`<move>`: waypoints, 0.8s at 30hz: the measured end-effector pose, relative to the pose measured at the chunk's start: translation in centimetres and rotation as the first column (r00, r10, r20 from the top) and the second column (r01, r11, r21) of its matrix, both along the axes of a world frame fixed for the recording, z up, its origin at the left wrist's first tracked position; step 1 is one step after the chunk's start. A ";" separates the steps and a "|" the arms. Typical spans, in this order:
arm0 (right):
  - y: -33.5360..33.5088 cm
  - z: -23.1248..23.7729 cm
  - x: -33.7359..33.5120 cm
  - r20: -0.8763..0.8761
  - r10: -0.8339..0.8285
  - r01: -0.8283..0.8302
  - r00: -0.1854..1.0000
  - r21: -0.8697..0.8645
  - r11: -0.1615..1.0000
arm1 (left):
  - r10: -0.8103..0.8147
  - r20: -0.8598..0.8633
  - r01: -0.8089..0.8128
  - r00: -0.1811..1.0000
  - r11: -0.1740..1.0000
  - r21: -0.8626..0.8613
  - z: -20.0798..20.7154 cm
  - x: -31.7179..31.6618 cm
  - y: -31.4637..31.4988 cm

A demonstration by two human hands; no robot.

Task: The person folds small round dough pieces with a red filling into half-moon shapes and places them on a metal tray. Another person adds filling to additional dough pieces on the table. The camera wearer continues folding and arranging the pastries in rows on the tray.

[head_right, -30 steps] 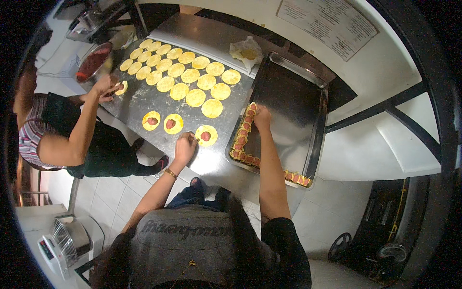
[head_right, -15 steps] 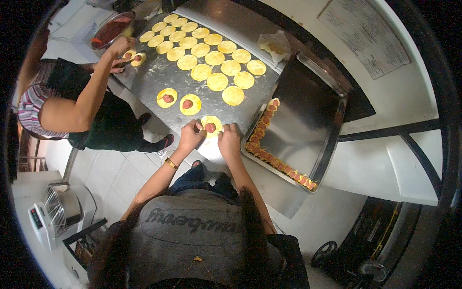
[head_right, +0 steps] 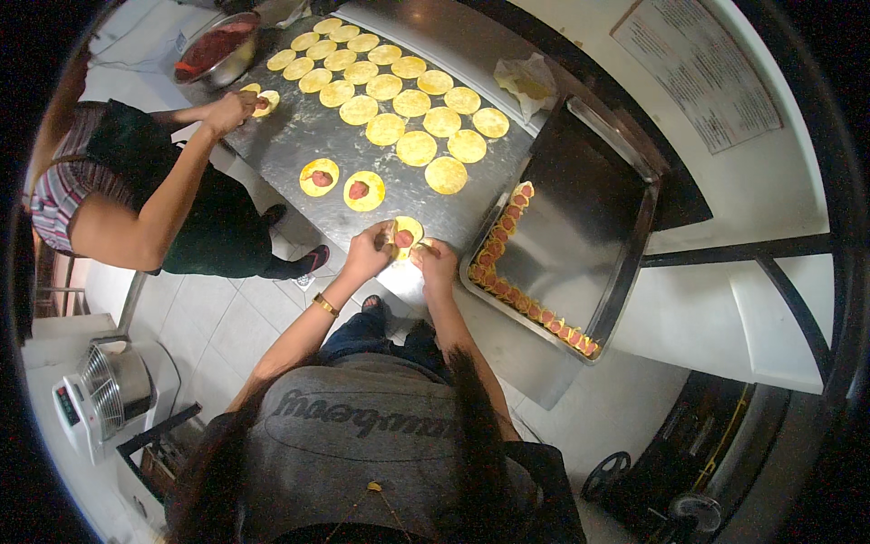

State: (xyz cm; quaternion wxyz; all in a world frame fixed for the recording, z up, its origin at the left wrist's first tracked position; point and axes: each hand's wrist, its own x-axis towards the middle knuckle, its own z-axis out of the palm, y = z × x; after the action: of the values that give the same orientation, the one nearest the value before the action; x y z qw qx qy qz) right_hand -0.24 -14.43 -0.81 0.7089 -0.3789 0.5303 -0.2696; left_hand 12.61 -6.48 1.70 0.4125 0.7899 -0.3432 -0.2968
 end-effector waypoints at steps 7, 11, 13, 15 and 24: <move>0.3 1.1 -0.4 0.130 0.113 -0.112 0.985 -0.014 0.994 | -0.071 -0.147 0.063 0.987 0.996 -0.063 -1.7 0.3 0.8; 0.3 0.3 -0.6 0.105 0.176 -0.163 0.979 -0.122 0.979 | -0.077 -0.399 0.033 0.914 0.993 -0.115 -2.7 0.4 0.9; 0.1 -0.2 -0.9 0.048 0.185 -0.171 0.981 -0.211 0.962 | -0.053 -0.526 -0.040 0.849 0.986 -0.163 -3.2 0.3 0.9; -0.2 -0.4 -1.1 0.038 0.168 -0.155 0.985 -0.231 0.960 | -0.022 -0.603 -0.095 0.798 0.982 -0.161 -3.2 0.1 0.9; 0.5 4.1 -0.6 0.102 0.213 -0.171 0.972 -0.319 0.932 | -0.156 -0.721 -0.240 0.676 0.878 -0.414 -2.2 -0.7 1.1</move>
State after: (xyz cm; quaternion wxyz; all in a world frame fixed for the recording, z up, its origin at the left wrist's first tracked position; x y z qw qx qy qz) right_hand -0.86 -13.91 3.24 0.6983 -0.5159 0.3928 -0.3033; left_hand 11.95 -5.37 -0.50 0.7029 0.4839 -0.1909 -0.4851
